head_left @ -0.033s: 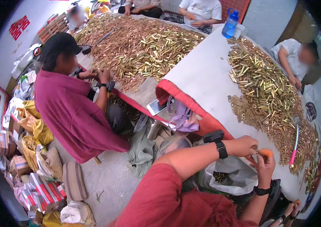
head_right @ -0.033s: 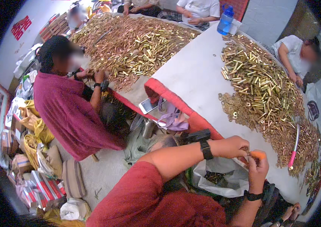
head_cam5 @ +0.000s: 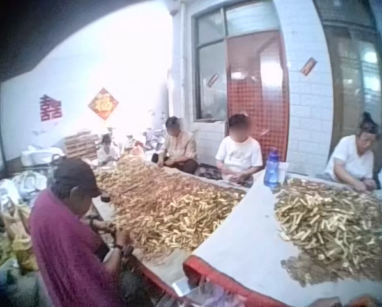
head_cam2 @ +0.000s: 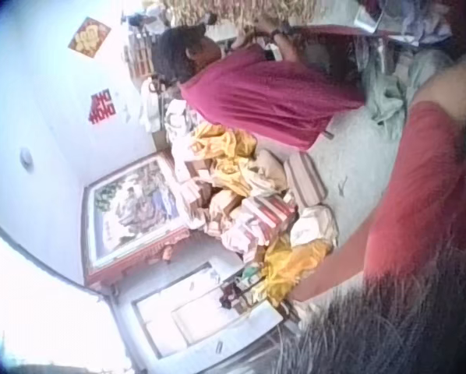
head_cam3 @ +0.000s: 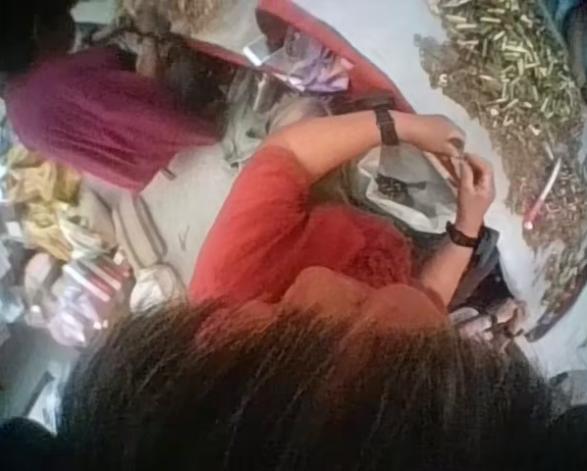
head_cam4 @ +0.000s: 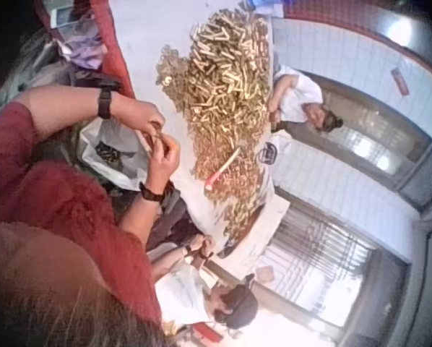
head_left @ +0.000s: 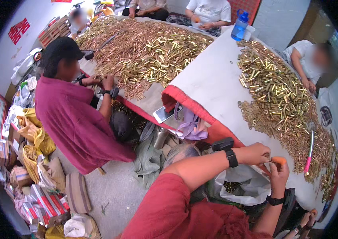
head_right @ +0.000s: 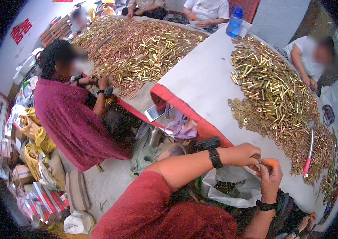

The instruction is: The person sorts and assembles small brass casings and metal rings by hand on a table.

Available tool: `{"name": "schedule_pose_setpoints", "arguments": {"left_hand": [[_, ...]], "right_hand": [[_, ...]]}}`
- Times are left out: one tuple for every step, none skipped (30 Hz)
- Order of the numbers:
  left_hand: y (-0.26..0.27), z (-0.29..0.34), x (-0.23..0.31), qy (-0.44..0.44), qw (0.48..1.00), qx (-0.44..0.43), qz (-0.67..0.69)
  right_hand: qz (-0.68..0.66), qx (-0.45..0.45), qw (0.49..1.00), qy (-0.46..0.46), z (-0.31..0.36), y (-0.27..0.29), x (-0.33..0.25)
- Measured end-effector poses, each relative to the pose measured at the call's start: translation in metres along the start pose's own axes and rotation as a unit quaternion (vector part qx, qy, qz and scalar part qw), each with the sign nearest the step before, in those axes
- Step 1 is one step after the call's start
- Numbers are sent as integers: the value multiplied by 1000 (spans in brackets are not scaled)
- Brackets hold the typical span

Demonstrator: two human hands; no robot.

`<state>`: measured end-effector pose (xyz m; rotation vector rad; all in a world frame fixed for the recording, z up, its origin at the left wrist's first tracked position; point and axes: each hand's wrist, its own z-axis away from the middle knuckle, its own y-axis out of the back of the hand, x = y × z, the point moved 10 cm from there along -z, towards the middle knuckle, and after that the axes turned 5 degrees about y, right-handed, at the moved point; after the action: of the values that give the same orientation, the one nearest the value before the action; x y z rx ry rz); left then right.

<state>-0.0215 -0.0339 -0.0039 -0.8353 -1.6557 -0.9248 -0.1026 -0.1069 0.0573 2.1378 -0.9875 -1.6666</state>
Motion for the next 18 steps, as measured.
{"name": "schedule_pose_setpoints", "arguments": {"left_hand": [[1,2,3,-4,1000,9,-1],[3,5,6,-7,1000,18,-1],[4,7,11,-9,1000,18,-16],[3,6,13,-11,1000,14,-18],[3,6,13,-8,1000,13,-20],[2,7,15,-5,1000,15,-21],[0,6,15,-6,1000,12,-22],[0,6,18,-22,999,15,-42],[-1,7,20,-39,997,19,-62],[-2,7,19,-39,997,15,-63],[0,7,17,-40,996,32,-70],[1,7,16,-40,995,48,-78],[1,7,17,-42,995,43,-78],[2,6,18,-41,996,39,-66],[2,6,18,-40,997,34,-53],[3,6,21,-44,997,27,-52],[1,5,19,-21,999,13,-20],[-3,4,17,2,1000,-3,13]], "right_hand": [[-1,10,999,-33,2,2,5],[-3,20,998,-65,4,3,10],[12,33,997,-65,5,4,7],[12,38,997,-65,5,6,8],[57,25,997,-54,4,7,8],[103,9,994,-42,5,7,7],[104,13,994,-43,5,10,10],[124,1,991,-42,5,11,13],[144,-11,989,-41,6,10,15],[144,-7,989,-43,6,9,13],[87,15,994,-68,6,7,11],[31,37,994,-93,8,6,11],[32,42,994,-95,7,6,9],[17,47,994,-94,8,6,6],[3,53,994,-94,9,8,5],[6,60,993,-97,9,10,7],[15,53,996,-71,11,10,6],[26,47,997,-47,13,12,3]]}}
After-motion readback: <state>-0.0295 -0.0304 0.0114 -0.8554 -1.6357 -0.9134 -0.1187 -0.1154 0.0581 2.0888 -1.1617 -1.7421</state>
